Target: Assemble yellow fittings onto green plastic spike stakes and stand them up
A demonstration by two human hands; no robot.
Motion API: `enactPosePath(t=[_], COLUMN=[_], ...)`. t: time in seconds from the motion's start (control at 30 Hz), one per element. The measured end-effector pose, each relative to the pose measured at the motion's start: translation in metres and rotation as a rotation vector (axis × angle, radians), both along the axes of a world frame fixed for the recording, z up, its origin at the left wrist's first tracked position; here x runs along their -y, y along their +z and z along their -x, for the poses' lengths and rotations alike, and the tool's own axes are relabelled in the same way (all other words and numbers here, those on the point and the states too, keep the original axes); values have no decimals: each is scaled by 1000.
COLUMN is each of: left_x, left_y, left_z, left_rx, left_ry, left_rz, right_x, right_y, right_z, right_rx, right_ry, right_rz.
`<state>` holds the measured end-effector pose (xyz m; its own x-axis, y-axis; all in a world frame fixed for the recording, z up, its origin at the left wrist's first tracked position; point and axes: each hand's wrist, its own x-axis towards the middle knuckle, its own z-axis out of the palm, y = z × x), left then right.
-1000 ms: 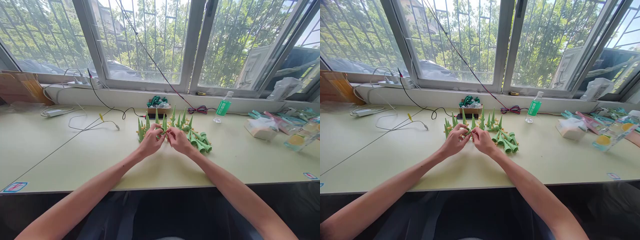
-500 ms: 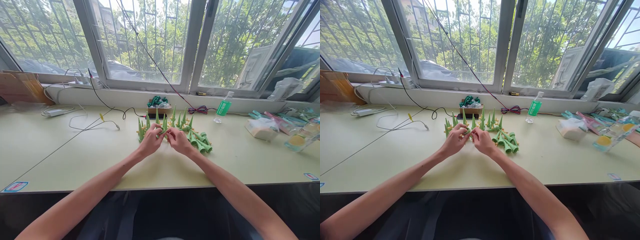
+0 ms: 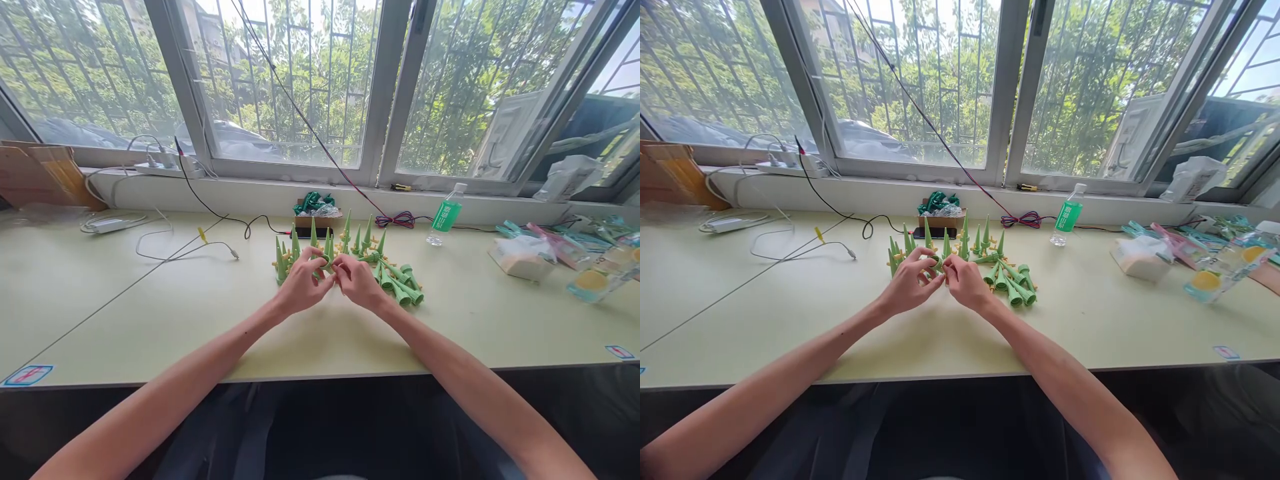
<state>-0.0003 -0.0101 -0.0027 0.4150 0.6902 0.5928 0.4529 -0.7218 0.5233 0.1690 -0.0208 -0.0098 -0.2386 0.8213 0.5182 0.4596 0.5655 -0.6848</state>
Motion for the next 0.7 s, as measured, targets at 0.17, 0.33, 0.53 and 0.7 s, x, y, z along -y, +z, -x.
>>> enactPosePath(t=[0.17,0.33,0.53,0.7], left_x=[1,-2,-2,-1], left_y=[0,-2,-3,-2], left_z=[1,1,1,1], left_rx=[-31,-31,-13,-12], left_ry=[-16,-13,-19,-14], left_rz=[-10,-10,-3,-2], right_x=[1,0,1,1], right_y=[1,1,1,2], right_z=[0,0,0,0], right_rx=[-2,-6,8,10], right_ry=[-8,3,-4,-3], right_rz=[5,18,9,4])
